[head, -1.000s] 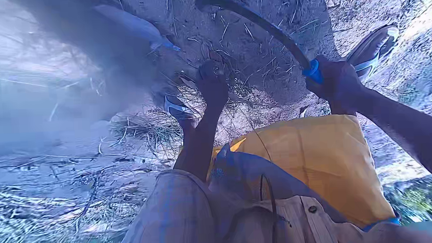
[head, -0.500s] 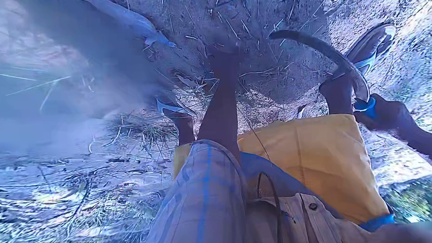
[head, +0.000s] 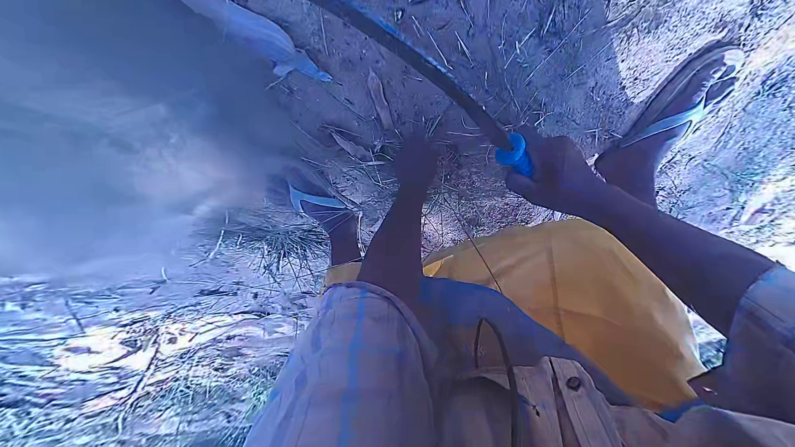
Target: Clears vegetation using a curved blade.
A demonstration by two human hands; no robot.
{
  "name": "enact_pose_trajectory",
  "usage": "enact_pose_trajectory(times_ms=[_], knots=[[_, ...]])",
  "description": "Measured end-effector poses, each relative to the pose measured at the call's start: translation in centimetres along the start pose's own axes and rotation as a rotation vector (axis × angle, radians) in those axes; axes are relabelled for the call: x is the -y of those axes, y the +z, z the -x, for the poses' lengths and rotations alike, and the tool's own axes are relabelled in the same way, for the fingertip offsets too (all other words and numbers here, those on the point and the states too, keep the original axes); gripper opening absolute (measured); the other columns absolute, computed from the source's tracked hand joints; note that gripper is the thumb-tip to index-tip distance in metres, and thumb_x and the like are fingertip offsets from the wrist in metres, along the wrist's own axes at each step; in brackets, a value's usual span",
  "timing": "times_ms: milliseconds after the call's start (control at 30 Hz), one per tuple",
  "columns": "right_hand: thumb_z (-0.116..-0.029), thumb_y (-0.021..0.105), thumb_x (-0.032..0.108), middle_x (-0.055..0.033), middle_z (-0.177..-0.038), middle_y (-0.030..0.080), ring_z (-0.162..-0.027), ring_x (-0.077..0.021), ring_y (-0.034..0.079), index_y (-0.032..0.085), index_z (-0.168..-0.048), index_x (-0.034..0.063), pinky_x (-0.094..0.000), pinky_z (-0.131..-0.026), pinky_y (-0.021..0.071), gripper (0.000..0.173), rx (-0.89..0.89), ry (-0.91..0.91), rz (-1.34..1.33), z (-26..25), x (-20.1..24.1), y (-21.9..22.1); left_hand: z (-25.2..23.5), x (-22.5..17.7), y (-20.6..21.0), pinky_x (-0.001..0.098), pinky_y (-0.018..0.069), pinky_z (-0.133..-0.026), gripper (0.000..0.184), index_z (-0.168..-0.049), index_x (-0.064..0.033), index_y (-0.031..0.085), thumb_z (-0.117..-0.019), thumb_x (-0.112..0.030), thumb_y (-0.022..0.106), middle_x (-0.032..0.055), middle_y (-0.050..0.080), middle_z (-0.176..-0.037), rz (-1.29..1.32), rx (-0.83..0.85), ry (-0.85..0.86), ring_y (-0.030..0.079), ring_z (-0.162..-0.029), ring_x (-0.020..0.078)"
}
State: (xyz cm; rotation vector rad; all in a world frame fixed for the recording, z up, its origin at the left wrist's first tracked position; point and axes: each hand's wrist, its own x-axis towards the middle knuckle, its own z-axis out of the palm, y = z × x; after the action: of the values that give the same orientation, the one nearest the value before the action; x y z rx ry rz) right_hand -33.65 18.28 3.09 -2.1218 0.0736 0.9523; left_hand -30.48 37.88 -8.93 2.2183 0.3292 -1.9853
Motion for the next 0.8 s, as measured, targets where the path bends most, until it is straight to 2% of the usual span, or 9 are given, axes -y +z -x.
enact_pose_trajectory(times_ms=[100,200,267,367,433,533,600,667,800], knots=[[-0.0974,0.06,0.016,-0.0271,-0.089,0.067,-0.082,-0.048,0.068,0.055,-0.129,-0.0089,-0.0623,-0.069,0.0507,0.04,0.274,0.22,0.159,0.2,-2.6,-0.4,0.3,0.0,0.0,0.0636,0.0455,-0.105,0.044,-0.144,0.0099,0.046,-0.111,-0.019,0.04,0.0344,0.057,-0.137,-0.045,0.031,-0.004,0.058,-0.129,0.0484],[-0.1008,0.061,0.021,-0.029,-0.096,0.067,-0.092,-0.0508,0.067,0.056,-0.128,-0.0029,-0.0671,-0.075,0.0497,0.036,0.567,0.599,0.376,5.5,-8.2,-3.8,0.2,0.1,1.5,0.0653,0.0472,-0.102,0.044,-0.141,0.0078,0.05,-0.1088,-0.021,0.045,0.0328,0.06,-0.134,-0.079,0.061,0.023,0.06,-0.126,0.0486],[-0.1019,0.061,0.025,-0.0281,-0.096,0.067,-0.094,-0.0502,0.067,0.056,-0.125,-0.002,-0.0655,-0.076,0.0487,0.036,0.657,0.716,0.456,8.6,-8.1,-6.5,0.7,1.7,3.0,0.0653,0.0487,-0.1,0.043,-0.143,0.001,0.053,-0.1067,-0.022,0.049,0.0296,0.062,-0.134,-0.093,0.087,-0.021,0.061,-0.125,0.0466],[-0.0995,0.063,0.021,-0.0303,-0.086,0.065,-0.088,-0.0526,0.066,0.059,-0.115,-0.0069,-0.0663,-0.07,0.0464,0.032,0.643,0.693,0.474,12.6,-6.7,-9.3,4.1,3.4,5.6,0.0626,0.0447,-0.106,0.047,-0.151,0.0007,0.045,-0.1113,-0.024,0.043,0.0301,0.055,-0.144,-0.114,0.221,-0.064,0.055,-0.134,0.0456],[-0.0968,0.063,0.019,-0.0287,-0.081,0.065,-0.082,-0.0511,0.066,0.06,-0.11,-0.0079,-0.0651,-0.067,0.0462,0.03,0.541,0.575,0.428,11.9,-5.1,-9.1,4.0,5.1,8.1,0.063,0.0471,-0.103,0.043,-0.148,-0.0004,0.049,-0.1115,-0.022,0.04,0.0295,0.06,-0.137,-0.028,0.174,-0.008,0.059,-0.128,0.0456],[-0.0911,0.063,0.016,-0.0223,-0.07,0.061,-0.064,-0.0442,0.064,0.062,-0.105,-0.0079,-0.0595,-0.055,0.0453,0.028,0.255,0.245,0.253,7.1,-1.7,-6.0,3.9,5.0,9.6,0.0643,0.0481,-0.101,0.04,-0.143,0.0005,0.054,-0.1109,-0.019,0.039,0.0286,0.063,-0.133,0.058,0.154,0.034,0.061,-0.125,0.045],[-0.094,0.062,0.016,-0.0225,-0.075,0.063,-0.069,-0.0443,0.066,0.06,-0.108,-0.0069,-0.0587,-0.058,0.0477,0.027,0.243,0.181,0.229,2.8,-0.6,-3.4,3.9,4.6,9.3,0.0642,0.0482,-0.101,0.039,-0.141,0.0024,0.054,-0.1103,-0.017,0.041,0.0293,0.062,-0.134,0.036,0.18,0.025,0.061,-0.126,0.0455],[-0.1006,0.061,0.018,-0.0266,-0.091,0.066,-0.087,-0.0482,0.068,0.056,-0.119,-0.0048,-0.0631,-0.071,0.0498,0.03,0.424,0.353,0.301,1.4,-2.3,-2.1,3.8,5.0,8.8,0.0638,0.0486,-0.1,0.037,-0.139,0.0018,0.055,-0.1099,-0.017,0.043,0.0283,0.062,-0.134,-0.011,0.201,0.007,0.061,-0.126,0.0451],[-0.103,0.059,0.024,-0.0321,-0.109,0.066,-0.105,-0.0534,0.064,0.055,-0.131,-0.0033,-0.0677,-0.083,0.0477,0.04,0.692,0.723,0.522,8.9,-9.7,-5.5,4.0,7.2,8.8,0.064,0.0482,-0.101,0.039,-0.144,-0.0008,0.052,-0.1109,-0.016,0.038,0.0284,0.061,-0.136,-0.058,0.227,-0.019,0.06,-0.127,0.0458]])
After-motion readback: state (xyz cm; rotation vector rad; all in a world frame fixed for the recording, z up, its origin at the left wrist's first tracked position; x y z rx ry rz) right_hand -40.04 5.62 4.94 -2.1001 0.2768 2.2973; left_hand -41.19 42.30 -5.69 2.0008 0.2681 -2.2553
